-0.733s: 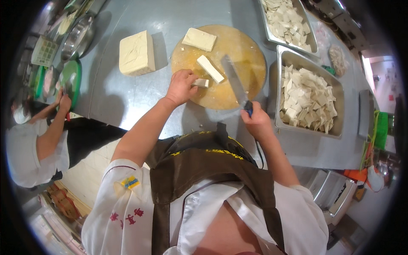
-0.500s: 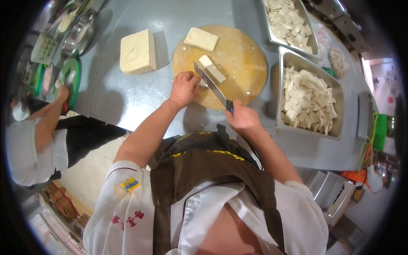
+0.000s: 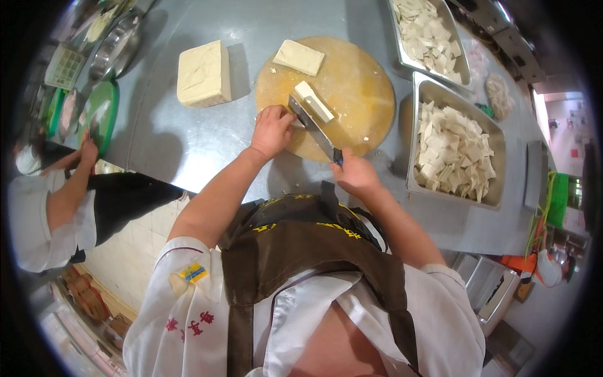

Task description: The person stands at a stainless steel workstation in a commercial kitchen and uses a large cleaver to slice a block of tofu into thin strips on a round wooden cutting board. The cut tofu is then transferred into a metal tray. Another person is visible in the background working at a separate station.

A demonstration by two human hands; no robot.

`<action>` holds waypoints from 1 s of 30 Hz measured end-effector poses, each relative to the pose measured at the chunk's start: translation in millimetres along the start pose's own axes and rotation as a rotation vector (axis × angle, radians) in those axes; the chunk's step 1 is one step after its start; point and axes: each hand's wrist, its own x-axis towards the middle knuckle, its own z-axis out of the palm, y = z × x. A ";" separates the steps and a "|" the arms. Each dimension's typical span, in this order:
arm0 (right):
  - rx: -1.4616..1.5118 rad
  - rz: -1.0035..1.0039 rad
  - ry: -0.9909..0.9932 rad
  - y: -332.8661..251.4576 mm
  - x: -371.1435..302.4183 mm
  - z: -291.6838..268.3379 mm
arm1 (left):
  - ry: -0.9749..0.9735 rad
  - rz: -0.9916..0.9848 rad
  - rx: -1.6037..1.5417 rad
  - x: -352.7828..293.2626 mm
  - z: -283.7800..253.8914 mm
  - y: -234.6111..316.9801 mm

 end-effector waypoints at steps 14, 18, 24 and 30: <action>-0.073 -0.026 -0.035 -28.5 -12.4 -17.5 | 0.036 -0.114 -0.031 -10.3 -9.0 -9.1; -0.077 0.034 -0.098 -29.4 -0.2 -5.9 | 0.015 -0.107 -0.018 -8.9 -9.0 -9.6; -0.039 -0.039 -0.039 -15.8 3.6 -1.0 | 0.062 -0.077 -0.011 -9.7 -9.3 -14.0; -0.078 -0.034 -0.002 -36.3 -6.3 -18.7 | 0.113 -0.246 -0.107 -17.3 -19.6 -19.3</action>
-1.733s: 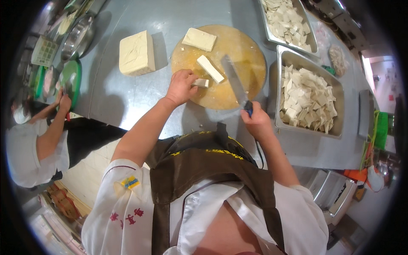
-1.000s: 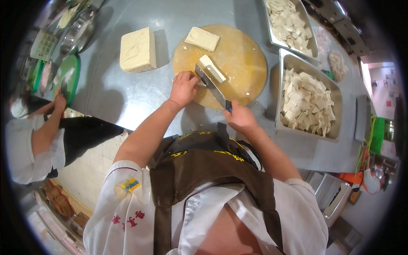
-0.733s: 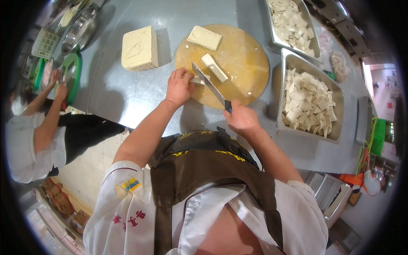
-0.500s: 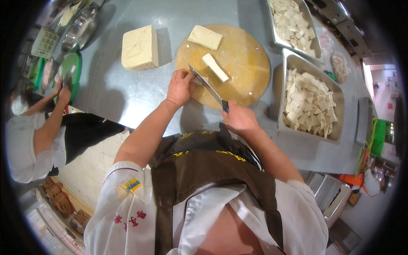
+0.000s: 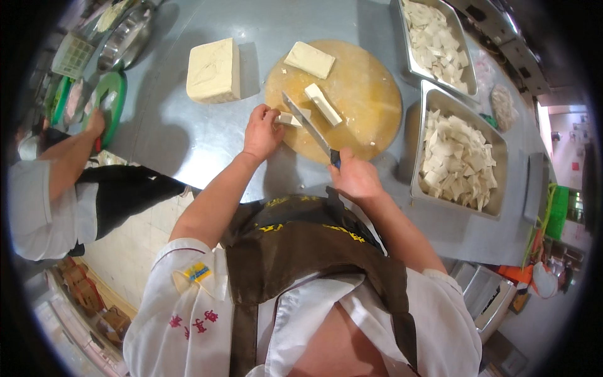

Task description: The person stands at a stainless steel workstation in a commercial kitchen and uses a large cleaver to slice a block of tofu into thin strips on a round wooden cutting board. The cut tofu is then transferred into a metal tray. Another person is visible in the background working at a separate station.

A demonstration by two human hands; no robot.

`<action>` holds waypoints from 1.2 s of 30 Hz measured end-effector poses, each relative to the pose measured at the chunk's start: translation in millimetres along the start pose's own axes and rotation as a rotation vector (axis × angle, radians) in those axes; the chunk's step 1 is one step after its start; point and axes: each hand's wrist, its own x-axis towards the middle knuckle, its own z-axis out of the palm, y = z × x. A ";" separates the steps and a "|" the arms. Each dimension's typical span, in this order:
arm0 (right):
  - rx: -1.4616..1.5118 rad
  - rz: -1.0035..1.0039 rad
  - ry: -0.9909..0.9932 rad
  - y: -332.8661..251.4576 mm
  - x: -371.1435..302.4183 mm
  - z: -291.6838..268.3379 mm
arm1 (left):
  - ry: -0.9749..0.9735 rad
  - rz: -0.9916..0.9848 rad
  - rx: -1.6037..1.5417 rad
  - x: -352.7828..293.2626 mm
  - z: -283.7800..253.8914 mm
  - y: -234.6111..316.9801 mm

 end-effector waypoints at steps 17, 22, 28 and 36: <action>-0.032 -0.054 -0.044 -7.6 16.3 22.4 | 0.002 0.008 0.001 -4.2 7.1 -8.9; -0.073 -0.019 -0.026 3.6 7.4 9.1 | -0.064 -0.030 -0.053 -1.6 4.4 -9.8; 0.091 0.053 0.325 33.8 -55.0 -23.4 | -0.053 0.075 0.038 8.7 5.4 -5.9; 1.411 0.229 0.641 148.2 -130.7 -29.6 | -0.500 0.121 0.342 45.2 -5.2 3.8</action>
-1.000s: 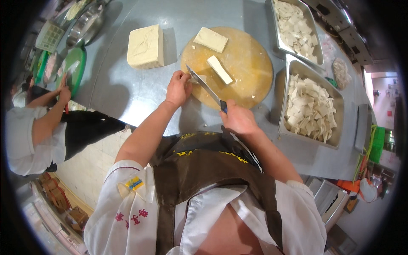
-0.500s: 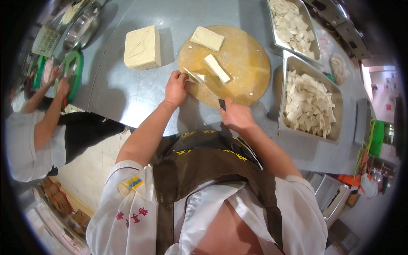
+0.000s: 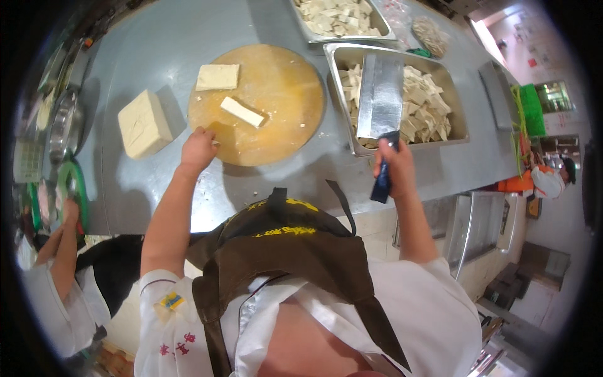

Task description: The person stands at a stainless steel workstation in a commercial kitchen and uses a large cleaver to slice a block of tofu into thin strips on a round wooden cutting board. The cut tofu is then transferred into a metal tray. Another person is visible in the background working at a separate station.

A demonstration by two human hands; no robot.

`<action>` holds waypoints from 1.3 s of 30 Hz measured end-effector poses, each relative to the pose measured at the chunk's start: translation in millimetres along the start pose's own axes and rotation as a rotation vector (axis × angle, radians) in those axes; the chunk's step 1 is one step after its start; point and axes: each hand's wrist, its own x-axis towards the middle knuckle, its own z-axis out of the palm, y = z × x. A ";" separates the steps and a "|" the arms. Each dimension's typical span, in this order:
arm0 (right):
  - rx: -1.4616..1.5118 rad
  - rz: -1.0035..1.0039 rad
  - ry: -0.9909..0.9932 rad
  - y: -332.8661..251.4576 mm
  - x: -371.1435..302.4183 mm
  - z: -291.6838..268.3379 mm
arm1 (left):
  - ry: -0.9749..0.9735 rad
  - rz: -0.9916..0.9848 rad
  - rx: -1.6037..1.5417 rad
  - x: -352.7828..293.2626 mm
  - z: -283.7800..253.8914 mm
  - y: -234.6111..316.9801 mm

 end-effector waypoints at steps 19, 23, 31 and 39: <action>0.483 -0.110 -0.226 -13.9 -7.6 -36.4 | 0.033 0.083 -0.634 57.9 -45.1 100.7; -0.193 0.018 -0.106 -10.5 -9.7 24.3 | 0.194 0.058 -0.290 61.3 -2.6 26.5; -1.229 -0.076 -0.222 62.9 22.3 88.8 | 0.152 0.412 0.055 80.4 7.8 27.3; -1.171 -0.153 -0.266 71.4 30.3 81.4 | -0.241 0.177 0.052 78.4 -14.6 37.6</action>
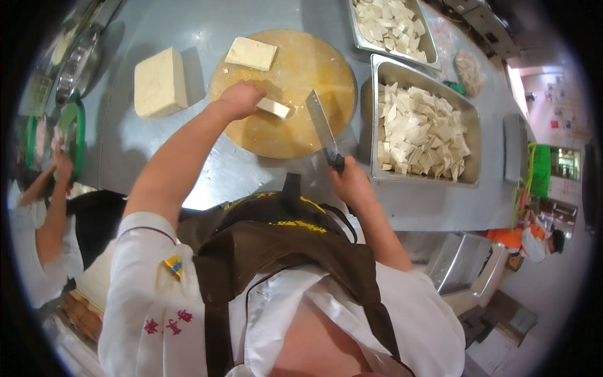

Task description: The person stands at a stainless steel workstation in a commercial kitchen and uses a large cleaver to slice a block of tofu into thin strips on a round wooden cutting board. The cut tofu is then transferred into a metal tray. Another person is visible in the background working at a separate station.

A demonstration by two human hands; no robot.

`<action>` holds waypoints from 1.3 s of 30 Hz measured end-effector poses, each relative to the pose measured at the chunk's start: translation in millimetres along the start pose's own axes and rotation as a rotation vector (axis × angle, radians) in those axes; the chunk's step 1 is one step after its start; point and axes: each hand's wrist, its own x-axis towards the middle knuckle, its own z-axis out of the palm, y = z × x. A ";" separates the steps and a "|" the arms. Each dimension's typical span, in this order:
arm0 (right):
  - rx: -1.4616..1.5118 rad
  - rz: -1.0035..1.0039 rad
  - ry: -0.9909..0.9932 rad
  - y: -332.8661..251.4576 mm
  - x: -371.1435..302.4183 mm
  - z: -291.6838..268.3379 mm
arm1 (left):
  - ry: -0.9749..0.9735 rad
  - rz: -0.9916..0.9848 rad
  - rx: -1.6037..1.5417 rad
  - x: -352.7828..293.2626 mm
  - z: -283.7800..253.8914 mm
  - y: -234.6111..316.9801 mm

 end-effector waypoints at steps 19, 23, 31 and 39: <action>-0.262 -0.249 -0.199 -76.4 33.6 -36.0 | 0.561 -0.102 -0.188 -44.7 46.6 36.9; -0.292 -0.237 -0.217 -79.3 35.1 -35.3 | 0.589 -0.072 -0.197 -44.2 52.5 32.1; -0.305 -0.200 -0.223 -65.9 50.2 -3.4 | 0.645 -0.085 -0.171 -41.1 57.2 31.8; -0.271 -0.220 -0.191 -80.4 44.6 -22.2 | 0.725 -0.174 -0.258 -53.7 54.5 18.0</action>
